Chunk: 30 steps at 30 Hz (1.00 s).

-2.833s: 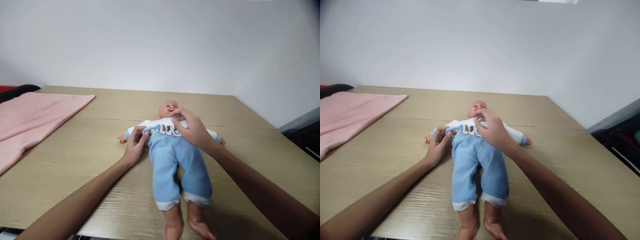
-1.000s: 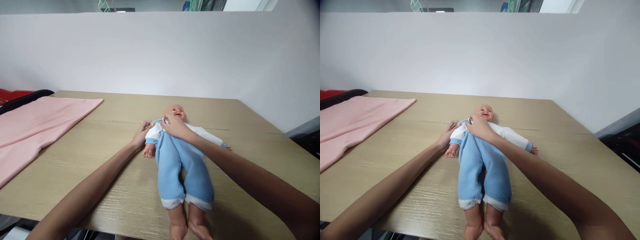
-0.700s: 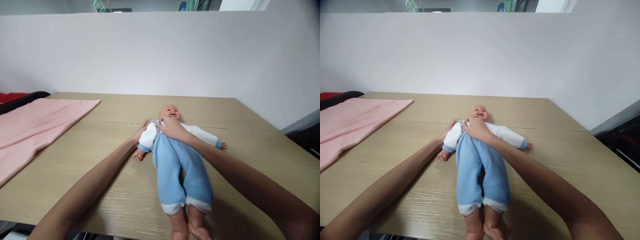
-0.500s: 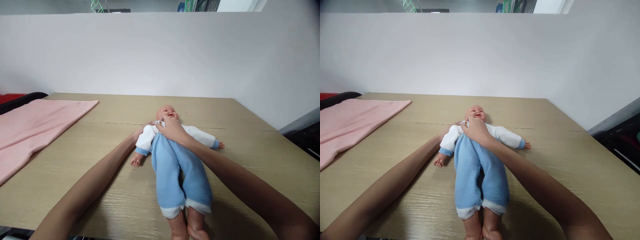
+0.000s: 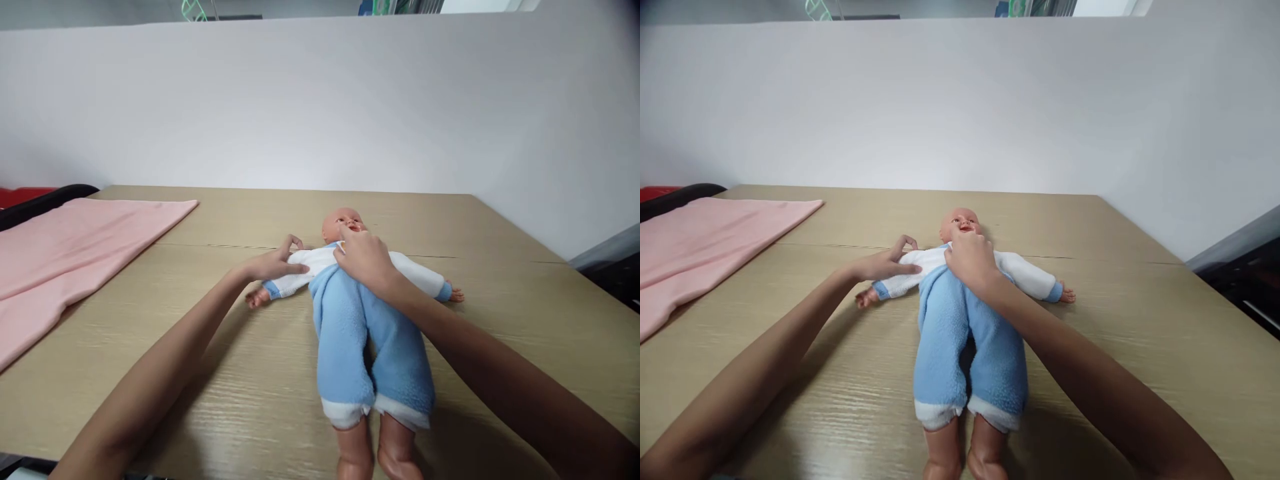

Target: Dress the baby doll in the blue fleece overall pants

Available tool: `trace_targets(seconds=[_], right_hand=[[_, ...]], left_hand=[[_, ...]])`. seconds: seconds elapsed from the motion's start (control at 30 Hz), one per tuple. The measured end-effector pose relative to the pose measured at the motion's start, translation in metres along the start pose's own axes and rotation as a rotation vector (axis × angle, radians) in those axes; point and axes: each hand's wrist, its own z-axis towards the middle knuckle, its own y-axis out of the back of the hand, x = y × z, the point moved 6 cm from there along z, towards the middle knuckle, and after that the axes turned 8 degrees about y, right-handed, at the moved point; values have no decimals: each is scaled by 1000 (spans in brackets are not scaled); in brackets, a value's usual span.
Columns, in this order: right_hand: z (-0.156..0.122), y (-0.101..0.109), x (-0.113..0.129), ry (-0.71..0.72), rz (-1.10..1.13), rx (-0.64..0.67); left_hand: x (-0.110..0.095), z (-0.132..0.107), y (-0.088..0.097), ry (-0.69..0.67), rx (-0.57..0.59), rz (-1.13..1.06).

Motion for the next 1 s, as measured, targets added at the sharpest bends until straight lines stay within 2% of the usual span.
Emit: trace_targets(seconds=[0.13, 0.3, 0.47, 0.57, 0.63, 0.73, 0.8, 0.83, 0.9, 1.0], right_hand=[[-4, 2, -6, -22, -22, 2], [-7, 1, -15, 32, 115, 1], [-24, 2, -52, 13, 459, 190], [-46, -3, -78, 75, 647, 314], [-63, -10, -96, 111, 788, 313], [-85, -21, -122, 148, 870, 151], [-96, -25, -136, 158, 762, -45], [-101, -26, -141, 151, 701, -152], [-109, -29, -147, 102, 625, -360], [-115, -35, -146, 38, 589, -514]], left_hand=[[-2, -3, 2, -27, -18, 164], [0, 4, -2, -74, -32, 185], [4, 6, 2, -69, -88, 180], [5, 6, 2, -73, -131, 145], [3, 7, 2, -90, -162, 120], [-5, 7, -2, -48, -281, 193], [-21, 3, -9, -31, -433, 316], [-35, 1, -15, -64, -518, 370], [-71, -5, -36, -233, -632, 409], [-123, -5, -79, -522, -555, 415]])
